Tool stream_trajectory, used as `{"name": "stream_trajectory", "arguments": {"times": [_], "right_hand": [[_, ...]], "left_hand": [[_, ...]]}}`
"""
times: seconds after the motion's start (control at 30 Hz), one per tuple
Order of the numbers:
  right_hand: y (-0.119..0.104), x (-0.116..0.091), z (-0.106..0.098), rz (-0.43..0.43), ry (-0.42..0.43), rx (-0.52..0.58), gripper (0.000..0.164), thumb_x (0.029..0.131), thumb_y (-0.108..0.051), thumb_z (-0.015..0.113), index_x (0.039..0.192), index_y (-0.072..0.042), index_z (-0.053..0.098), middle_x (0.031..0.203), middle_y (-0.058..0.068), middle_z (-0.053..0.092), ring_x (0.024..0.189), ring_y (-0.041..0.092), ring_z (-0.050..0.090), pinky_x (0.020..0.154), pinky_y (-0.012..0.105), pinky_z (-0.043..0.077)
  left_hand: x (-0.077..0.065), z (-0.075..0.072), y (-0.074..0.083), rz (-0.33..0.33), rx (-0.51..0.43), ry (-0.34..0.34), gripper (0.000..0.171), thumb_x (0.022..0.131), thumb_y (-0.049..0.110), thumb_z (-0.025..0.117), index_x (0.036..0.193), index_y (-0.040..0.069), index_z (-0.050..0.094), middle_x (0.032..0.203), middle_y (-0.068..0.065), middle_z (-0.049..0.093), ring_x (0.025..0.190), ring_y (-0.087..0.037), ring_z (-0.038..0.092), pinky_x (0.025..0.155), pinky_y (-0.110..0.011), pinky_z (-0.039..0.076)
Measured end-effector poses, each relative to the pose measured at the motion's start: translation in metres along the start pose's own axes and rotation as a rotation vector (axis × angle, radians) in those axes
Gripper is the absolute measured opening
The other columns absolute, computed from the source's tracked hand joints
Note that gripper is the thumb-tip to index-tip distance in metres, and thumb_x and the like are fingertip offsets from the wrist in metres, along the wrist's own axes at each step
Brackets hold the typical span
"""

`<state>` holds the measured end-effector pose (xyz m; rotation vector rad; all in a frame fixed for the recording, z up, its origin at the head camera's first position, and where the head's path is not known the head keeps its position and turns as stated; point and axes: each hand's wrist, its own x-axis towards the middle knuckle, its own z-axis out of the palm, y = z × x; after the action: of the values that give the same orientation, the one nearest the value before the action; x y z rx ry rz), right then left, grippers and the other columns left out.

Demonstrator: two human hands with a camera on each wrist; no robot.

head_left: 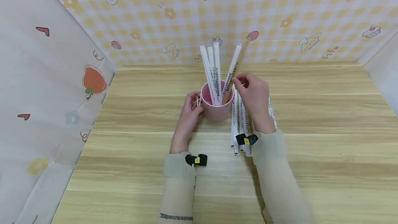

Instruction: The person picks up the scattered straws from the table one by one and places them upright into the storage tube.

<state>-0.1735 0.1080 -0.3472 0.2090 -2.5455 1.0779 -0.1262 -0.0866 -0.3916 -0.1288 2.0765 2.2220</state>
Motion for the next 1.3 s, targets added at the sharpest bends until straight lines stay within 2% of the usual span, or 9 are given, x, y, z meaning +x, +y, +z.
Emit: {"name": "stream_trajectory", "arguments": {"times": [0.2, 0.4, 0.77, 1.0, 1.13, 1.3], "right_hand": [[-0.002, 0.000, 0.003, 0.010, -0.041, 0.012, 0.026, 0.084, -0.031, 0.059, 0.092, -0.007, 0.065, 0.077, 0.003, 0.062, 0.065, 0.015, 0.051, 0.054, 0.025, 0.041], [-0.002, -0.002, 0.005, 0.032, -0.085, 0.015, 0.027, 0.084, -0.033, 0.058, 0.093, -0.008, 0.065, 0.077, 0.002, 0.061, 0.064, 0.015, 0.050, 0.052, 0.025, 0.041], [-0.005, -0.002, 0.005, 0.056, -0.103, 0.030, 0.026, 0.083, -0.032, 0.060, 0.093, -0.009, 0.065, 0.076, 0.001, 0.060, 0.064, 0.015, 0.049, 0.052, 0.026, 0.040], [-0.006, -0.002, 0.003, 0.043, -0.096, 0.034, 0.025, 0.083, -0.031, 0.060, 0.093, -0.008, 0.065, 0.076, 0.002, 0.060, 0.064, 0.015, 0.049, 0.052, 0.026, 0.041], [-0.005, -0.003, -0.002, 0.068, -0.095, 0.028, 0.025, 0.084, -0.031, 0.058, 0.094, -0.009, 0.065, 0.078, 0.002, 0.061, 0.067, 0.015, 0.051, 0.055, 0.026, 0.041], [0.004, -0.008, -0.013, 0.111, -0.082, 0.009, 0.026, 0.086, -0.032, 0.056, 0.094, -0.009, 0.065, 0.079, 0.003, 0.061, 0.068, 0.016, 0.052, 0.057, 0.027, 0.041]], "left_hand": [[-0.007, 0.002, 0.011, 0.004, 0.026, 0.001, 0.046, 0.083, 0.001, 0.046, 0.126, 0.013, 0.039, 0.132, -0.003, 0.040, 0.122, -0.016, 0.038, 0.096, -0.031, 0.038], [-0.008, 0.002, 0.013, 0.007, 0.032, 0.006, 0.046, 0.083, 0.002, 0.047, 0.126, 0.014, 0.039, 0.133, -0.003, 0.039, 0.122, -0.016, 0.038, 0.096, -0.030, 0.038], [-0.010, 0.000, 0.014, 0.003, 0.031, 0.011, 0.046, 0.082, 0.002, 0.047, 0.126, 0.013, 0.039, 0.133, -0.003, 0.040, 0.122, -0.016, 0.038, 0.097, -0.030, 0.038], [-0.002, -0.005, 0.001, -0.004, 0.019, 0.017, 0.046, 0.082, 0.003, 0.049, 0.125, 0.016, 0.040, 0.132, 0.000, 0.040, 0.121, -0.014, 0.039, 0.096, -0.030, 0.039], [0.002, -0.007, -0.008, 0.004, 0.018, 0.024, 0.046, 0.082, 0.003, 0.049, 0.124, 0.020, 0.041, 0.130, 0.003, 0.041, 0.119, -0.011, 0.040, 0.095, -0.030, 0.039], [0.004, -0.003, -0.011, 0.023, 0.011, 0.010, 0.047, 0.081, 0.001, 0.048, 0.124, 0.020, 0.042, 0.129, 0.002, 0.042, 0.118, -0.012, 0.041, 0.095, -0.030, 0.039]]}}
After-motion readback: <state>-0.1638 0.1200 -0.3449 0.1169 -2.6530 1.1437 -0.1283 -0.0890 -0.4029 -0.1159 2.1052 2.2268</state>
